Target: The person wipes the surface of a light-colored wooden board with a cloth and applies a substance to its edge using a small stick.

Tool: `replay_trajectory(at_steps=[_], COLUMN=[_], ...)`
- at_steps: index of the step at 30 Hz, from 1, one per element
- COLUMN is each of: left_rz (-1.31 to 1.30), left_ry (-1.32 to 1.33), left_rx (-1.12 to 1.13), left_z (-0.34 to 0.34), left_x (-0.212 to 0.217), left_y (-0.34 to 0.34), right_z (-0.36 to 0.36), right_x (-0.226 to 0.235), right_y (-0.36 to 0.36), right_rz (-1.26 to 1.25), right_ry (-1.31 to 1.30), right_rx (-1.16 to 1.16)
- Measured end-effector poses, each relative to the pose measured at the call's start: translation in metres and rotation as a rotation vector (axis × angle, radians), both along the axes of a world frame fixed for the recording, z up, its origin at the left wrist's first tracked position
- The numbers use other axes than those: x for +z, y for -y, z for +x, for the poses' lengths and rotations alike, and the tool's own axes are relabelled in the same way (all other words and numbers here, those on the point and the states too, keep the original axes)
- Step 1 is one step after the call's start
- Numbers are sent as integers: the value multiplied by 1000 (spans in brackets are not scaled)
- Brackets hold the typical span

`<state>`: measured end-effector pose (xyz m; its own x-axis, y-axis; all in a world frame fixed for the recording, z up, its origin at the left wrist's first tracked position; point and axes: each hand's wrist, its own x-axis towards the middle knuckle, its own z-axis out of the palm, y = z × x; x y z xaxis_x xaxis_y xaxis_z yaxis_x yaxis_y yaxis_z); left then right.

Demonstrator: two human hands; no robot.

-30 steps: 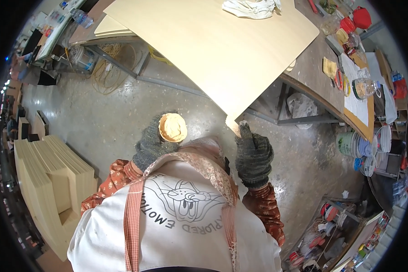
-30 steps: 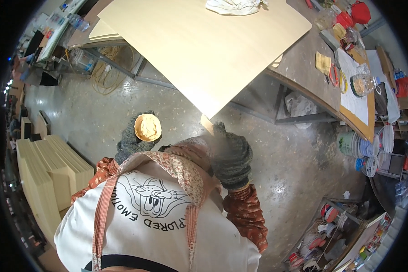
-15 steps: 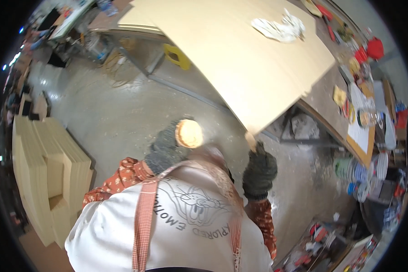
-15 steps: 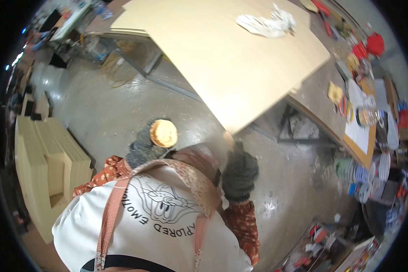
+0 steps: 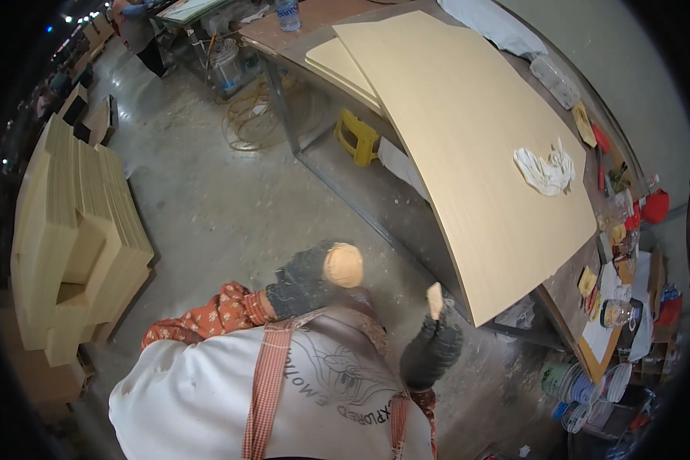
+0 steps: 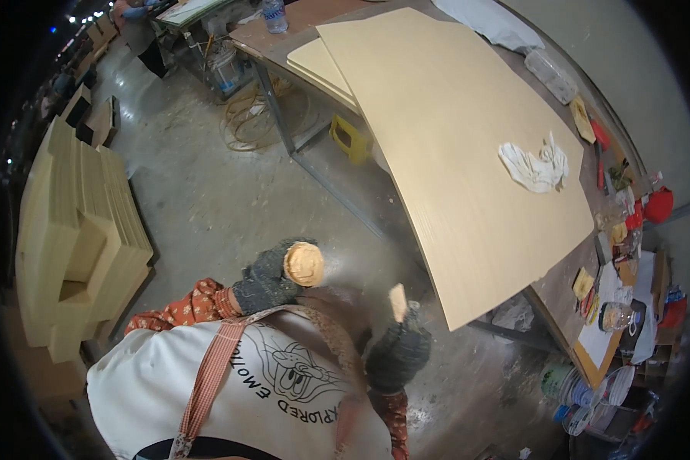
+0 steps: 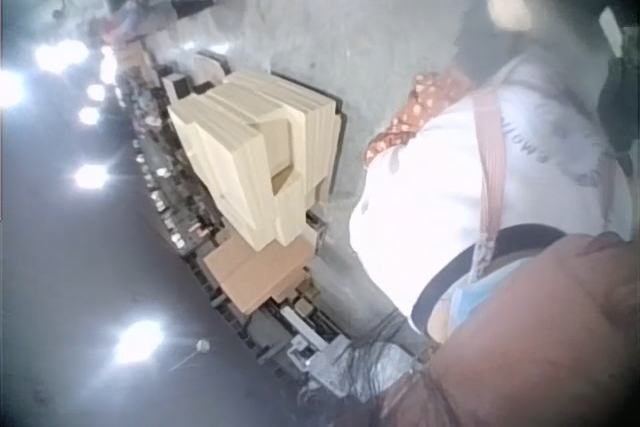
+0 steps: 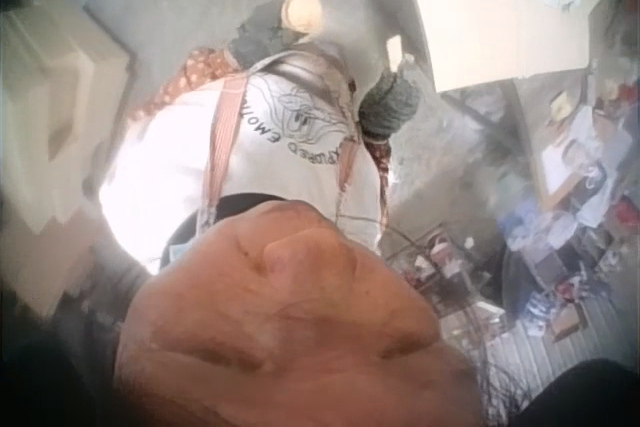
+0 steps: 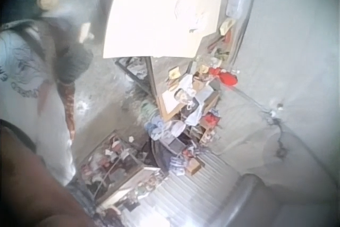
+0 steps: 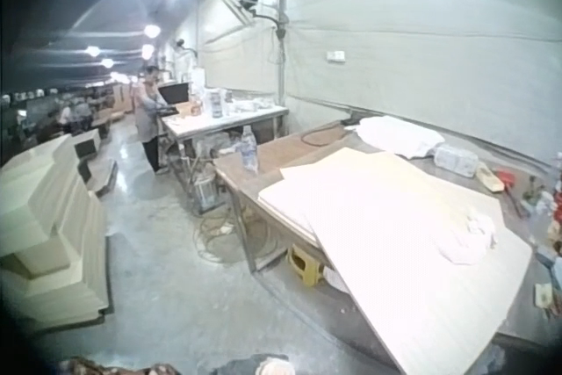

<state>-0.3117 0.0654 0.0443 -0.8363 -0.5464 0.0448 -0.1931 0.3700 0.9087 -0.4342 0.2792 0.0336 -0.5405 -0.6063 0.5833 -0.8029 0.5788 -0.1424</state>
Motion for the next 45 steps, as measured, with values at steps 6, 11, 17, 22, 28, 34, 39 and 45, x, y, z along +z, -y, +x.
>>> replay_trajectory(at_steps=[6,11,17,22,28,34,39,45], left_rz=[-81,-78,109,413,131,61,-404,-423], left_ry=[92,24,-24,-122,84,247,46,-10], left_rx=[218,396,564,603,511,231,-178,-357], left_z=[49,69,92,104,21,-70,-117,-161], left_x=[-11,-26,-68,-89,-49,-50,-5,8], left_y=[59,96,170,283,368,409,438,495], right_z=[2,-16,-50,-61,-96,-106,-109,-105], right_x=[9,21,-3,-17,-16,-10,26,12], right_y=[88,152,247,325,364,363,391,434], right_rz=[-157,-77,-217,-285,-309,-282,-132,-314], right_ry=[233,237,505,264,224,414,242,190], right_rx=[214,361,578,519,419,229,-17,-365])
